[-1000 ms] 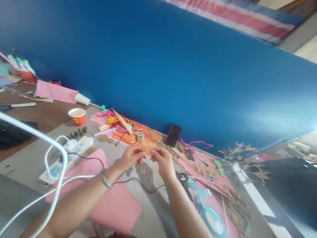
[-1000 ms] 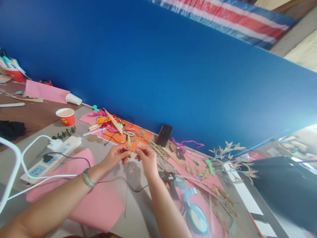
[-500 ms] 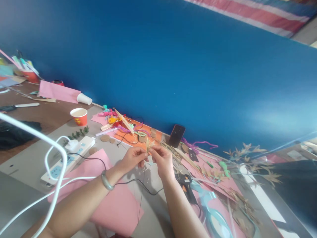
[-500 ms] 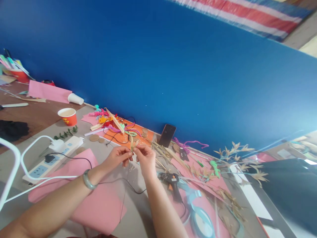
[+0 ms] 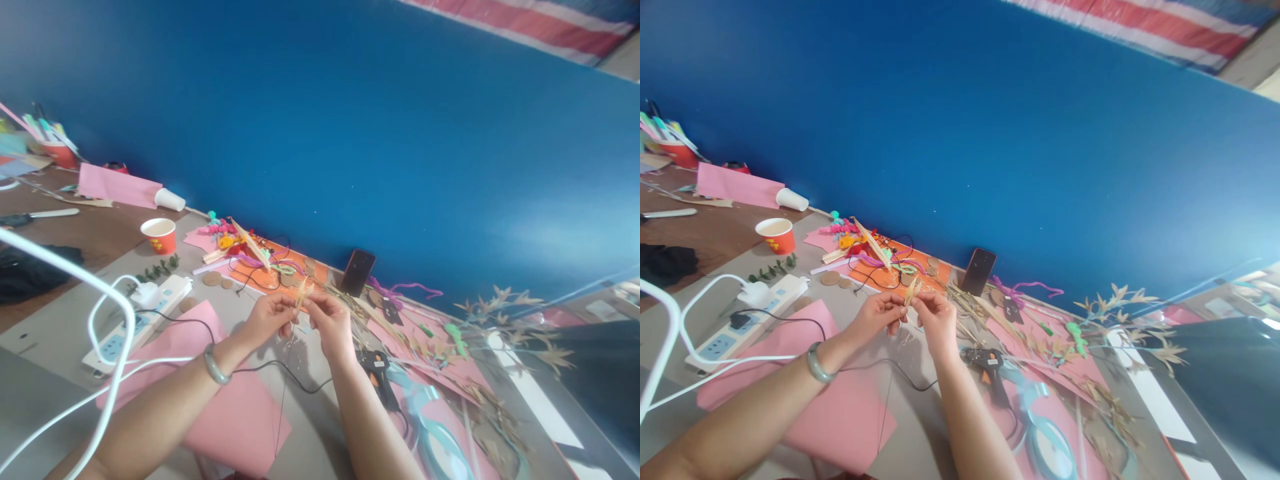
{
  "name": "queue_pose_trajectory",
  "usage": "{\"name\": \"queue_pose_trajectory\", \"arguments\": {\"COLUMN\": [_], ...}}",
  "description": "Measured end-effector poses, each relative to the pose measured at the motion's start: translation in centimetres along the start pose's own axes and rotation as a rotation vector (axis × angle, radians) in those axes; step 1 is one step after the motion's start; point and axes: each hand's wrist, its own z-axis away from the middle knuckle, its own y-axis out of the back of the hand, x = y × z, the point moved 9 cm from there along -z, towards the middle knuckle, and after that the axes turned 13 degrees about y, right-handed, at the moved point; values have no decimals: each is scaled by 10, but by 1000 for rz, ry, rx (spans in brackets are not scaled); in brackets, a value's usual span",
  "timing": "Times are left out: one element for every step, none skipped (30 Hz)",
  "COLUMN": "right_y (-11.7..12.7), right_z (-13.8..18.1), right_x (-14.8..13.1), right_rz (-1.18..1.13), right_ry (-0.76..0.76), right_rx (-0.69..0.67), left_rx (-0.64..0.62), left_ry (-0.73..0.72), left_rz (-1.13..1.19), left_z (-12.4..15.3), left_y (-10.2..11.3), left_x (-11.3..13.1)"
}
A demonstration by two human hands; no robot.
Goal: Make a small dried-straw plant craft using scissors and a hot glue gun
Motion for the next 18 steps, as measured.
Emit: {"name": "queue_pose_trajectory", "arguments": {"right_y": [1, 2, 3, 4, 5, 5, 5, 4, 4, 3, 3, 3, 3, 3, 3, 3, 3, 3], "right_z": [0, -1, -1, -2, -2, -2, -2, -2, -2, -2, -2, -1, -1, -1, -1, 0, 0, 0], "right_x": [0, 0, 0, 0, 0, 0, 0, 0, 0, 0, 0, 0, 0, 0, -1, -1, -1, -1], "right_rz": [11, 22, 31, 39, 43, 45, 44, 43, 42, 40, 38, 38, 38, 39, 40, 43, 45, 45], "right_ry": [3, 8, 14, 19, 23, 23, 22, 20, 18, 16, 15, 12, 10, 7, 5, 3, 3, 3], "right_rx": [4, 9, 19, 29, 38, 42, 44, 43, 41, 39, 38, 37, 35, 34, 32, 31, 31, 31], "left_rx": [8, 18, 30, 42, 53, 62, 66, 67, 64, 58, 52, 48, 44, 40, 32, 21, 12, 5], "left_ry": [-6, -13, -19, -24, -27, -28, -28, -27, -23, -17, -11, -5, 1, 7, 15, 26, 44, 67], "left_rz": [-3, -3, -2, -1, 1, 5, 10, 19, 30, 46, 66, 89, 115, 140, 163, 185, 205, 223], "left_z": [0, 1, 1, 1, 1, 1, 1, 1, 0, -1, -1, -1, -1, -1, -1, -1, -1, 0], "left_y": [1, 2, 3, 4, 5, 6, 7, 7, 7, 7, 7, 7, 7, 7, 6, 5, 5, 4], "left_x": [1, 2, 3, 3, 4, 4, 4, 4, 3, 3, 2, 2, 2, 2, 2, 2, 2, 1]}}
